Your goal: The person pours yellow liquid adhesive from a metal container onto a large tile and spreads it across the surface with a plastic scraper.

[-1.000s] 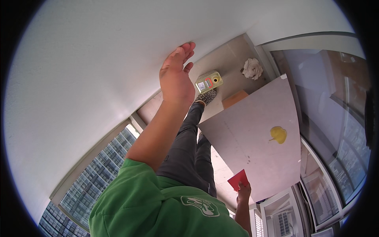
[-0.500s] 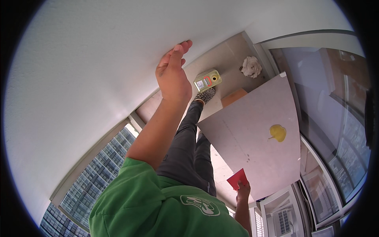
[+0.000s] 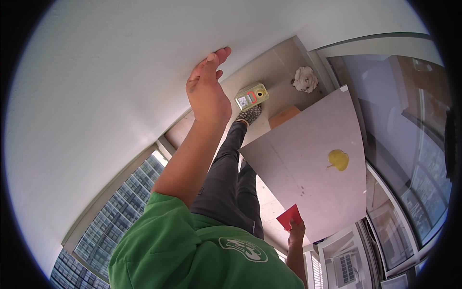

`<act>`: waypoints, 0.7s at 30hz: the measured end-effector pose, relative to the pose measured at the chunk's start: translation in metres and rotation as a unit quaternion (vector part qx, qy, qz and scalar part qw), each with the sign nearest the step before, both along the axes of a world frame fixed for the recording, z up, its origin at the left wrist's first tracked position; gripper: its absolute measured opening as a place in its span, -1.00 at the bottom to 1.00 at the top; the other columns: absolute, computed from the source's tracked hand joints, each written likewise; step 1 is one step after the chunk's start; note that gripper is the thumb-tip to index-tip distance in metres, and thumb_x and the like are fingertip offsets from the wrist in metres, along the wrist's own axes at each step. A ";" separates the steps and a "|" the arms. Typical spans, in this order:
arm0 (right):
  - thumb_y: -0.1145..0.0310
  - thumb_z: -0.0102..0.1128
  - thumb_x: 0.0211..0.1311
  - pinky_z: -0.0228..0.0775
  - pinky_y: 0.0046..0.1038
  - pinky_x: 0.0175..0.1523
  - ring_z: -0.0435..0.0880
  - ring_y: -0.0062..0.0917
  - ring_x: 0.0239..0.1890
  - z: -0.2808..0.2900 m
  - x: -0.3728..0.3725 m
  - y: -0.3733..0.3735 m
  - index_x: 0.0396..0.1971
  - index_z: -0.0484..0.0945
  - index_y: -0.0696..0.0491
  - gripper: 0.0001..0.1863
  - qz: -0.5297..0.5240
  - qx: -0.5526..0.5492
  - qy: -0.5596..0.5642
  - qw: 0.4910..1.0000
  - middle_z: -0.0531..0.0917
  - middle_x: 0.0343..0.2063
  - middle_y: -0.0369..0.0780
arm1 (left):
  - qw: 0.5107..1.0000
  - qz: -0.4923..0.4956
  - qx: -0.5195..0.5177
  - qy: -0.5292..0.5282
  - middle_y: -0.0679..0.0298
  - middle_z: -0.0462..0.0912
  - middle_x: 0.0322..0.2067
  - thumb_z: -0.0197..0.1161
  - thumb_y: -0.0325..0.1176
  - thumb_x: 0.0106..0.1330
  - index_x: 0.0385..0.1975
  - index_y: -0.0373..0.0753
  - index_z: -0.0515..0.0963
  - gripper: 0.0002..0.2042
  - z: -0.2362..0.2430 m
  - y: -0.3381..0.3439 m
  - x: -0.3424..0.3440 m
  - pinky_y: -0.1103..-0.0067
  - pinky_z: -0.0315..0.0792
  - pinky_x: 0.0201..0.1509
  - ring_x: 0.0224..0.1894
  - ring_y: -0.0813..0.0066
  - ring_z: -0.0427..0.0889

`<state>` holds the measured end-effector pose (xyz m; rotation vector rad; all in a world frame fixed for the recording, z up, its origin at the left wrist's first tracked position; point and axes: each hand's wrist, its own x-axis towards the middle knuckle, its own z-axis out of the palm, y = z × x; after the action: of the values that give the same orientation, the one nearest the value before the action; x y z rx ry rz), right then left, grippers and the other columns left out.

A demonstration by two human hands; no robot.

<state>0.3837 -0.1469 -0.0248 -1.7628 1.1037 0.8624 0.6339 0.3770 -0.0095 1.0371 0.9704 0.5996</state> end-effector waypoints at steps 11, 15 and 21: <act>0.42 0.26 0.28 0.57 -0.45 -0.34 0.66 -0.54 -0.30 0.003 0.006 0.005 -0.01 0.56 0.09 -0.71 0.014 -0.013 0.006 1.000 0.67 -0.24 -0.28 | 1.000 -0.010 0.008 0.005 0.21 0.70 0.03 0.17 -0.12 0.46 -0.11 -0.17 0.61 -0.74 0.004 0.001 -0.001 0.39 0.15 0.23 0.18 0.45 0.51; 0.43 0.26 0.28 0.58 -0.45 -0.34 0.66 -0.55 -0.30 0.004 0.007 0.008 -0.02 0.56 0.09 -0.71 0.007 -0.003 0.005 1.000 0.67 -0.24 -0.28 | 1.000 -0.006 -0.024 0.004 0.22 0.69 0.05 0.14 -0.12 0.47 -0.11 -0.17 0.61 -0.73 0.006 0.003 -0.001 0.38 0.13 0.26 0.20 0.46 0.50; 0.43 0.27 0.27 0.59 -0.43 -0.33 0.67 -0.53 -0.28 0.003 0.009 0.009 -0.01 0.55 0.09 -0.70 0.021 -0.006 0.005 1.000 0.67 -0.22 -0.27 | 1.000 -0.006 -0.008 0.004 0.25 0.70 0.02 0.16 -0.12 0.46 -0.11 -0.18 0.63 -0.73 0.007 0.000 -0.001 0.40 0.14 0.24 0.17 0.50 0.49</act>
<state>0.3932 -0.1380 -0.0221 -1.7994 1.0836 0.8923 0.6326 0.3766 -0.0020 1.0317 0.9732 0.5784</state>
